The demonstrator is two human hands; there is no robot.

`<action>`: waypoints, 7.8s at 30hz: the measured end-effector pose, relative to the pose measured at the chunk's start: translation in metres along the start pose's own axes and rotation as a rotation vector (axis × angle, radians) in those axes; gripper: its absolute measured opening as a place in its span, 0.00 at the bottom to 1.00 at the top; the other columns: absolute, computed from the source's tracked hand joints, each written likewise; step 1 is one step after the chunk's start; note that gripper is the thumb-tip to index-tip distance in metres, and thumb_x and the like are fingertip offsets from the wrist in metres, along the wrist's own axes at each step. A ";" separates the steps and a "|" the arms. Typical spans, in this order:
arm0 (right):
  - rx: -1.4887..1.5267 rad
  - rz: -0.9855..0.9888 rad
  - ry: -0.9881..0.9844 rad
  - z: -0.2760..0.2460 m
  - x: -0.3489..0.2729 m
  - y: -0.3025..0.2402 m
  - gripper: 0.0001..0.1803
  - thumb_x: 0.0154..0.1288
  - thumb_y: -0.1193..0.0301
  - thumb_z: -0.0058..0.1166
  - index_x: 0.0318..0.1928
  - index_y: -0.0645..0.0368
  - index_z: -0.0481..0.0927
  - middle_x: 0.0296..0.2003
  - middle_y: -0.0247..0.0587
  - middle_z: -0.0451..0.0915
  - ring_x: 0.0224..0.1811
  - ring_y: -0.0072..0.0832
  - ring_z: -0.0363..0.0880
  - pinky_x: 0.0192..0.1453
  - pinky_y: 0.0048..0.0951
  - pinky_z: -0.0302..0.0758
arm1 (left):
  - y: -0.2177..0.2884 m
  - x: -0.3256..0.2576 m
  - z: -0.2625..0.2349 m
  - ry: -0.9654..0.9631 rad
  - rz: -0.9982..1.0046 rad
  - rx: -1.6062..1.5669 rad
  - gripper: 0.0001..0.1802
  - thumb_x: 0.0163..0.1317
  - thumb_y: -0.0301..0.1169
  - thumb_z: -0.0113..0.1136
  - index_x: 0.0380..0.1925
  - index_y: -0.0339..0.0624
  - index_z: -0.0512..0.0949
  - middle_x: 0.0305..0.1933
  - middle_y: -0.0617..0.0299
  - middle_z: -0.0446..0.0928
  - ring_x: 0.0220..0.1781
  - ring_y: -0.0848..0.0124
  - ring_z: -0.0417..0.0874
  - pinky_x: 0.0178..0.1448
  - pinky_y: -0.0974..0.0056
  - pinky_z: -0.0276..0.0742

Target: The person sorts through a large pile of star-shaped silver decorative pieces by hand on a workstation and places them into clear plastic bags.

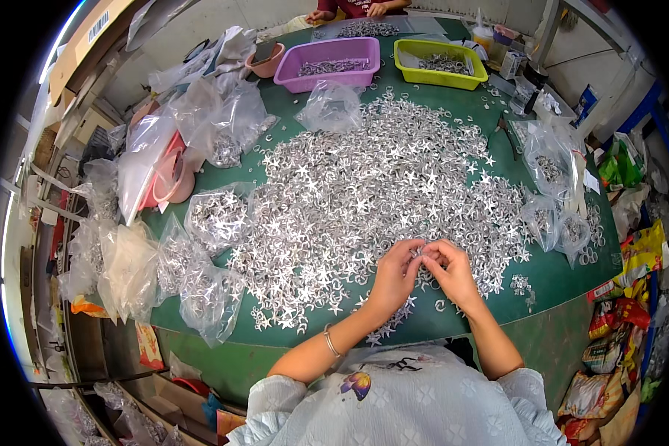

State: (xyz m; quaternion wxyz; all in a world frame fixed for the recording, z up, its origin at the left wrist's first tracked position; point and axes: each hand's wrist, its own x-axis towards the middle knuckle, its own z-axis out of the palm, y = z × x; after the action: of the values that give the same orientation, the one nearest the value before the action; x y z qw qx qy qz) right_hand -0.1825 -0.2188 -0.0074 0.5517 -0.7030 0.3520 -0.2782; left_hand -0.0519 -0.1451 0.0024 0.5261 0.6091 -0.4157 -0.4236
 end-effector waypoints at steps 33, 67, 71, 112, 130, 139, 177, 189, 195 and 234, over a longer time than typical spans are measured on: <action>-0.544 -0.110 0.015 -0.014 0.021 -0.017 0.05 0.58 0.72 0.59 0.32 0.60 0.80 0.29 0.43 0.80 0.30 0.41 0.80 0.34 0.37 0.75 | -0.034 0.082 -0.029 0.058 0.498 1.235 0.13 0.46 0.28 0.65 0.34 0.43 0.77 0.40 0.62 0.71 0.47 0.62 0.71 0.49 0.51 0.61; -0.029 -0.086 0.016 -0.004 0.030 0.000 0.15 0.58 0.79 0.60 0.48 0.61 0.79 0.28 0.30 0.79 0.27 0.15 0.72 0.32 0.20 0.68 | -0.014 0.038 -0.036 0.057 0.233 0.382 0.12 0.61 0.16 0.53 0.44 0.34 0.77 0.35 0.55 0.76 0.37 0.69 0.82 0.41 0.68 0.76; -0.011 -0.097 0.022 0.000 0.032 0.005 0.16 0.59 0.79 0.59 0.49 0.61 0.79 0.27 0.28 0.77 0.23 0.13 0.66 0.28 0.19 0.66 | -0.018 0.030 -0.033 0.121 0.247 0.270 0.13 0.59 0.15 0.53 0.44 0.36 0.78 0.38 0.54 0.78 0.36 0.68 0.82 0.39 0.67 0.76; -0.075 -0.123 0.041 0.012 0.046 -0.004 0.12 0.57 0.77 0.62 0.42 0.64 0.80 0.33 0.45 0.82 0.33 0.32 0.83 0.34 0.27 0.77 | -0.007 0.032 -0.033 0.103 0.209 0.169 0.19 0.52 0.14 0.62 0.47 0.35 0.78 0.46 0.51 0.79 0.40 0.65 0.82 0.46 0.66 0.77; -0.117 -0.237 0.052 0.010 0.046 -0.003 0.13 0.54 0.79 0.64 0.42 0.65 0.81 0.32 0.44 0.81 0.31 0.31 0.81 0.35 0.27 0.77 | -0.020 0.028 -0.032 0.165 0.210 0.138 0.14 0.56 0.14 0.60 0.44 0.30 0.78 0.45 0.51 0.78 0.46 0.67 0.81 0.51 0.68 0.78; -0.087 -0.236 0.076 0.009 0.046 -0.004 0.09 0.51 0.79 0.66 0.34 0.65 0.81 0.29 0.45 0.81 0.30 0.36 0.81 0.33 0.30 0.76 | -0.020 0.026 -0.030 0.164 0.122 0.038 0.15 0.58 0.14 0.58 0.47 0.29 0.77 0.44 0.52 0.78 0.47 0.69 0.81 0.52 0.68 0.78; -0.076 0.080 -0.181 -0.010 -0.001 -0.016 0.06 0.57 0.76 0.61 0.36 0.63 0.82 0.25 0.36 0.79 0.25 0.20 0.72 0.32 0.24 0.70 | -0.041 -0.072 -0.025 -0.070 0.393 0.826 0.13 0.57 0.27 0.60 0.43 0.38 0.76 0.49 0.56 0.72 0.56 0.56 0.71 0.59 0.53 0.65; -0.772 -0.455 0.032 0.012 0.040 -0.006 0.07 0.55 0.72 0.61 0.34 0.62 0.81 0.34 0.41 0.75 0.42 0.39 0.71 0.47 0.37 0.67 | -0.040 -0.073 -0.004 -0.114 0.545 0.904 0.16 0.57 0.27 0.59 0.47 0.39 0.75 0.56 0.55 0.71 0.64 0.57 0.67 0.67 0.46 0.59; -1.061 -0.596 0.029 0.021 0.053 0.011 0.03 0.56 0.74 0.58 0.31 0.59 0.80 0.37 0.38 0.75 0.45 0.36 0.70 0.49 0.39 0.64 | -0.052 -0.074 -0.009 -0.184 0.613 0.923 0.12 0.56 0.27 0.59 0.41 0.38 0.78 0.55 0.56 0.72 0.65 0.56 0.67 0.68 0.46 0.60; -0.987 -0.564 0.043 0.024 0.021 -0.003 0.09 0.51 0.74 0.62 0.34 0.63 0.80 0.36 0.43 0.74 0.43 0.39 0.70 0.49 0.37 0.65 | -0.051 -0.082 -0.009 -0.127 0.502 0.971 0.20 0.59 0.31 0.59 0.52 0.40 0.74 0.60 0.57 0.70 0.65 0.60 0.67 0.68 0.45 0.58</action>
State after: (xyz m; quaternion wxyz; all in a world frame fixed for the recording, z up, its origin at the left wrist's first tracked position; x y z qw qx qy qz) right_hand -0.1510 -0.2214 -0.0096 0.0549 -0.9385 0.2499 -0.2318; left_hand -0.0643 -0.0594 -0.0407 0.2436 0.6373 -0.7266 -0.0807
